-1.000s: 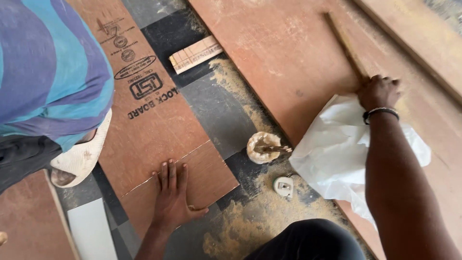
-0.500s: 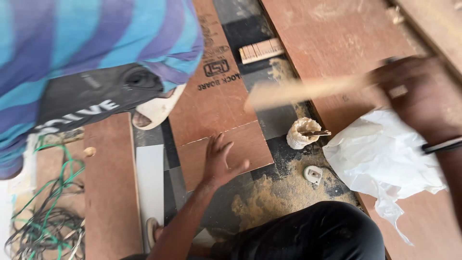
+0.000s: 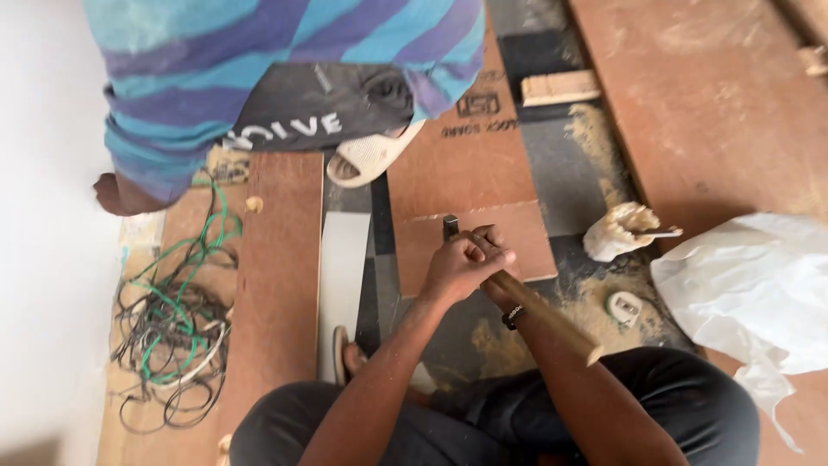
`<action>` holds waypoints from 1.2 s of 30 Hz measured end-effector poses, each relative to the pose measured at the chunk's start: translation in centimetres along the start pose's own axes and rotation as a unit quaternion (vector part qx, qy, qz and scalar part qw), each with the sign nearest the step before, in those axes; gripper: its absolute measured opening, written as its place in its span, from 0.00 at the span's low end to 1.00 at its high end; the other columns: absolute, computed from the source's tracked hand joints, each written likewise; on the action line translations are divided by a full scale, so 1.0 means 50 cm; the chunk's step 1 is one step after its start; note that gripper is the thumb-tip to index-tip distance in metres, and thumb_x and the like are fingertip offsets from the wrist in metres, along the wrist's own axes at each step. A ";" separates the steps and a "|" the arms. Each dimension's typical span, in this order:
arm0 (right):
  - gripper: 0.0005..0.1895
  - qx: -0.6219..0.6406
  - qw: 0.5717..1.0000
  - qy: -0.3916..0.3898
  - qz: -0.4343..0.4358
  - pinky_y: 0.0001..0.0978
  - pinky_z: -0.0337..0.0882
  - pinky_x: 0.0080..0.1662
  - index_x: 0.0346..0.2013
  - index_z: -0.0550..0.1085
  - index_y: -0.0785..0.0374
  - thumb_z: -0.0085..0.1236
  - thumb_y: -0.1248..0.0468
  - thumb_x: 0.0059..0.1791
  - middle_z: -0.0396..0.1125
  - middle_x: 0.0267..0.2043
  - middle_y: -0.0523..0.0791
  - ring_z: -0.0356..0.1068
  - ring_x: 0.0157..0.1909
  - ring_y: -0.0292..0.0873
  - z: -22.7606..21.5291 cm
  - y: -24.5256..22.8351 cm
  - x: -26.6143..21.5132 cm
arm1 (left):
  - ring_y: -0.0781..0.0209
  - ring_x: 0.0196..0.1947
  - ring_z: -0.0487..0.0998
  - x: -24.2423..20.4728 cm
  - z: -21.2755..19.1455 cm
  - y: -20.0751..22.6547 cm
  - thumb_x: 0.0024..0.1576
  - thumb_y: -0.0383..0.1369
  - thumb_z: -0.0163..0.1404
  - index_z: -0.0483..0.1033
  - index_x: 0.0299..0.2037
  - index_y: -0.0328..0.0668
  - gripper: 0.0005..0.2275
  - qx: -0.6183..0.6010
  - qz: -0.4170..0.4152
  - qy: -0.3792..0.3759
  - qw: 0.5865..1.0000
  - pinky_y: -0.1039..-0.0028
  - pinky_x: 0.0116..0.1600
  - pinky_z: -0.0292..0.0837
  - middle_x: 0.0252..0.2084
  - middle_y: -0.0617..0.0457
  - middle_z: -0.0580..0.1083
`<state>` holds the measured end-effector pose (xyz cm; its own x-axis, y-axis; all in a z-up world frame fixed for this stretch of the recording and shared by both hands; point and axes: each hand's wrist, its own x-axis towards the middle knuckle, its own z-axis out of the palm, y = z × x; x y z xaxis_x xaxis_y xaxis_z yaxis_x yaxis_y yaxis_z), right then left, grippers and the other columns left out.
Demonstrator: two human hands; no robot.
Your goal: Using a hammer and nails to join pieces of wood for furniture manufacturing.
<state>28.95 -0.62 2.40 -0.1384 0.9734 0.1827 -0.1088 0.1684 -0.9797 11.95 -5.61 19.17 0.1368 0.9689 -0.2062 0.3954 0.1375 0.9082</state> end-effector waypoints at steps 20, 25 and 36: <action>0.18 0.087 0.934 0.029 0.344 0.30 0.67 0.29 0.53 0.67 0.64 0.38 0.54 0.61 0.63 0.32 0.42 0.60 0.27 0.37 0.088 -0.118 -0.034 | 0.43 0.69 0.65 0.106 -0.010 -0.205 0.58 0.58 0.51 0.59 0.69 0.37 0.37 0.116 0.072 0.121 0.983 0.49 0.68 0.64 0.67 0.36 0.65; 0.20 0.098 0.877 0.175 0.436 0.21 0.61 0.24 0.49 0.74 0.61 0.41 0.50 0.59 0.62 0.27 0.39 0.57 0.22 0.31 0.066 -0.195 0.048 | 0.28 0.76 0.28 0.090 -0.075 -0.192 0.28 0.71 0.64 0.36 0.75 0.35 0.71 0.428 0.011 -0.043 0.903 0.29 0.69 0.25 0.76 0.27 0.31; 0.24 0.580 0.747 0.007 0.326 0.20 0.59 0.24 0.48 0.72 0.66 0.42 0.46 0.60 0.56 0.21 0.35 0.56 0.21 0.30 0.098 -0.061 0.355 | 0.27 0.77 0.35 0.098 -0.097 -0.202 0.23 0.71 0.65 0.43 0.73 0.27 0.72 0.488 0.114 -0.056 0.864 0.33 0.74 0.27 0.75 0.22 0.40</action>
<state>22.01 15.37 9.04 -0.5250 0.7929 -0.3093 -0.8033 -0.5817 -0.1278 4.21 -1.25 10.74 0.3766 0.9148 -0.1461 0.9167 -0.3452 0.2015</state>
